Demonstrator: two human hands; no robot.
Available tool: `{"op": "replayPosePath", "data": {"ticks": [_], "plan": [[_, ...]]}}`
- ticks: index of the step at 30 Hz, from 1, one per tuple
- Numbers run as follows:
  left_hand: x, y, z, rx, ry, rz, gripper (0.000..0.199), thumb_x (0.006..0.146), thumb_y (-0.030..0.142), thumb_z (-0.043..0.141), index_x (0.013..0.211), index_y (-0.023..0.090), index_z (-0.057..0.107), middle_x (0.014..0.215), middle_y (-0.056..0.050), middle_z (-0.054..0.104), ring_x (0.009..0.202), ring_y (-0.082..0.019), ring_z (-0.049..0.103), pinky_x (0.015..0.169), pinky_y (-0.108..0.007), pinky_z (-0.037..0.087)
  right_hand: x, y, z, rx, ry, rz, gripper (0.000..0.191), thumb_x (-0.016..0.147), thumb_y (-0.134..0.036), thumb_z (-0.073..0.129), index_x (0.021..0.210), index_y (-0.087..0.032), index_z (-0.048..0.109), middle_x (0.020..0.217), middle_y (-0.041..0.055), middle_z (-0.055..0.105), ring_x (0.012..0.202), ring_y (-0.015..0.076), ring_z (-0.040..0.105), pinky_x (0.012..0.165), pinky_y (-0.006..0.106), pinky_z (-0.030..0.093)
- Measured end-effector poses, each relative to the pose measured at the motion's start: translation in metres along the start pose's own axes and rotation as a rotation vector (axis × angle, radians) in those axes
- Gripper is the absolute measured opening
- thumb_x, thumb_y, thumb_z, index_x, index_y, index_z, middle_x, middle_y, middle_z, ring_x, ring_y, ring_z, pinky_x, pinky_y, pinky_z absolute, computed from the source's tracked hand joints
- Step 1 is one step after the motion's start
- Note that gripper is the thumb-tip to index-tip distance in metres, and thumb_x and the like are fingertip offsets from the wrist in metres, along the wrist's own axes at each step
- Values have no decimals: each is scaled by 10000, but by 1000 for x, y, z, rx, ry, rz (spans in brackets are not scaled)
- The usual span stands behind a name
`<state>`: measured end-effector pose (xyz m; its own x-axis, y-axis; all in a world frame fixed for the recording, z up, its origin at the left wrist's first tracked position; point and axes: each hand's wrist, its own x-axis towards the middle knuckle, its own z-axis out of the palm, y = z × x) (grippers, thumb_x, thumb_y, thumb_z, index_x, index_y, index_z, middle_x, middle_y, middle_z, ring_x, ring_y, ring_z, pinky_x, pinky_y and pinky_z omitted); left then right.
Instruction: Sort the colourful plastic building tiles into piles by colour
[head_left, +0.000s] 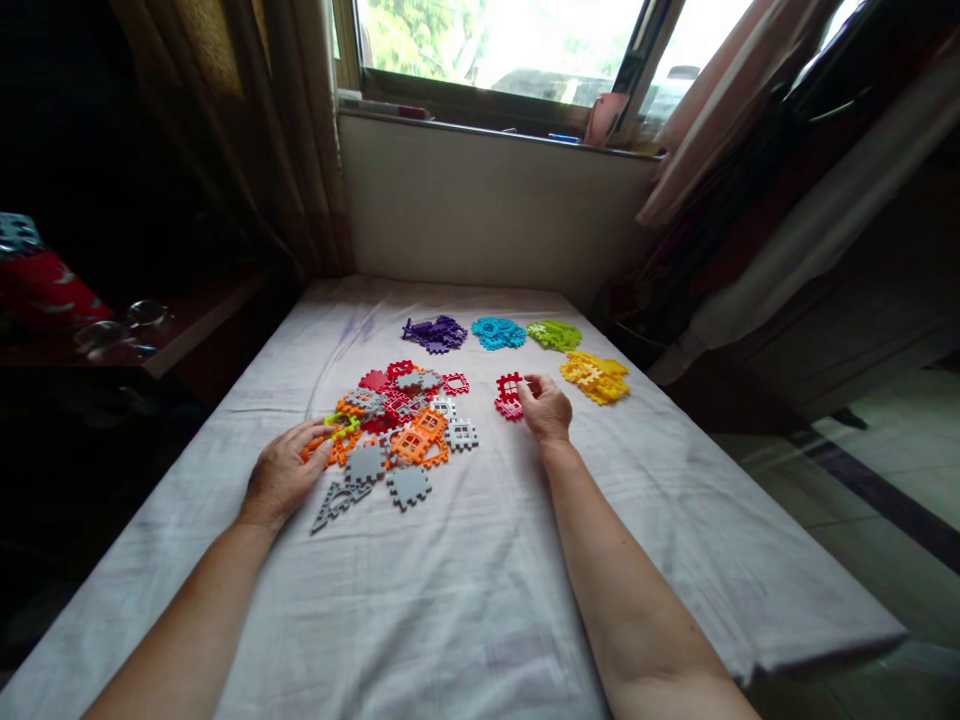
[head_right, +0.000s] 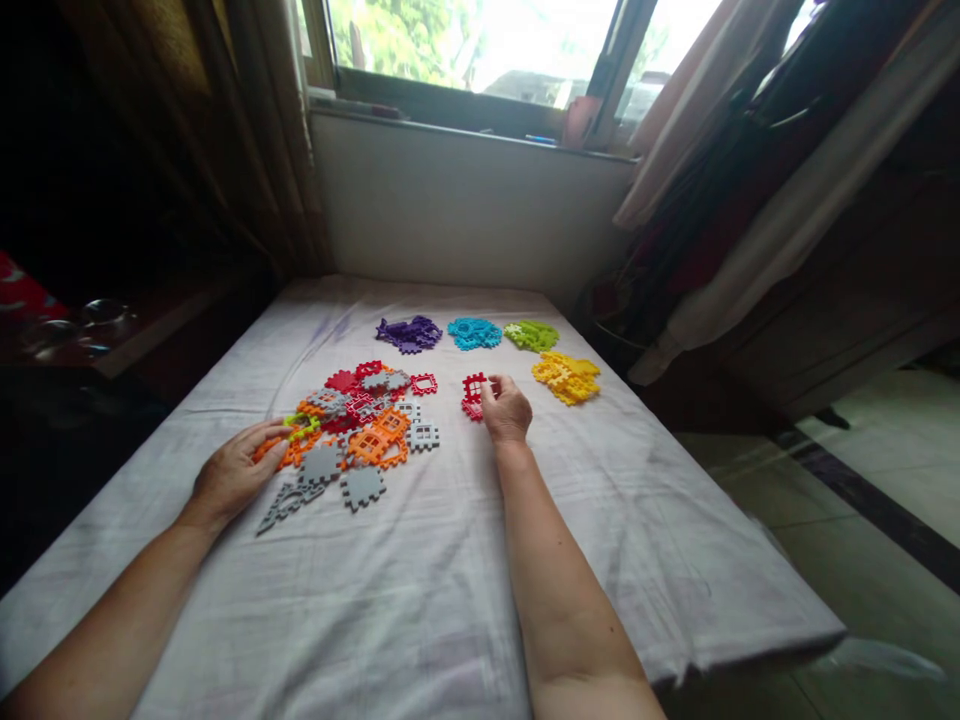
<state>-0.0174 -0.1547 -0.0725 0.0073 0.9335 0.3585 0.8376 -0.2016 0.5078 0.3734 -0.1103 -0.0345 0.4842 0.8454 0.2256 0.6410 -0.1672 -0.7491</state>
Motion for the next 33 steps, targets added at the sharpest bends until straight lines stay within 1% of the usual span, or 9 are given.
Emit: {"op": "replayPosePath", "data": {"ticks": [6,10,12,15,18,21,24,28,33], "plan": [[-1,-2,1,5,5,0,402,818,480,487,969,228,761,1232,-75,732,1157,-255,673,1080,-383,494,15,29,-2,-110,55,39,148,887,-332,571,941,-297,705,927,43,742,922,242,661,851,398,479],[-1,-1,1,12,5,-4,375,824,465,496,969,241,760,1226,-61,735,1158,-245,671,1072,-373,499,11,37,2,-195,105,-22,227,905,-321,533,1019,-243,714,1070,104,717,1070,301,599,917,457,442],[-1,0,0,17,1,-1,375,830,466,496,974,241,759,1230,-61,734,1158,-247,670,1073,-376,498,5,34,3,-230,102,-85,240,912,-302,536,1034,-215,724,1111,131,704,1089,324,578,925,461,419],[-1,1,0,21,-5,4,376,834,473,493,980,244,754,1240,-59,731,1159,-249,670,1076,-384,496,-7,19,11,-243,30,-256,245,928,-255,522,1037,-202,735,1123,136,707,1085,317,577,944,449,407],[-1,1,0,24,-7,-1,377,832,478,491,980,248,751,1247,-56,728,1163,-246,667,1074,-379,496,-24,-8,27,-218,-81,-422,226,926,-223,544,1038,-215,740,1152,96,718,1108,267,587,1000,406,403],[-1,1,0,32,-18,-7,392,835,472,484,998,238,753,1257,-70,723,1180,-254,659,1085,-390,485,-43,-39,47,-187,-256,-594,230,941,-244,563,1093,-243,735,1203,60,716,1144,230,583,1028,371,400],[-1,1,0,36,-32,-4,403,840,470,479,1010,232,755,1260,-79,721,1189,-265,654,1088,-410,481,-57,-64,67,-189,-419,-738,289,950,-298,588,1211,-252,702,1296,54,689,1227,234,544,1054,380,391],[-1,2,0,36,-34,2,398,843,470,483,1005,230,757,1261,-76,721,1185,-266,657,1082,-406,487,-65,-77,82,-222,-506,-803,422,924,-396,650,1320,-249,639,1408,49,632,1325,258,475,1089,427,358],[-2,2,0,46,-33,10,378,849,461,498,1019,243,756,1268,-68,717,1186,-268,656,1082,-415,488,-64,-69,76,-271,-484,-782,330,924,-407,649,1199,-233,703,1238,72,714,1219,254,537,1056,409,350]]}}
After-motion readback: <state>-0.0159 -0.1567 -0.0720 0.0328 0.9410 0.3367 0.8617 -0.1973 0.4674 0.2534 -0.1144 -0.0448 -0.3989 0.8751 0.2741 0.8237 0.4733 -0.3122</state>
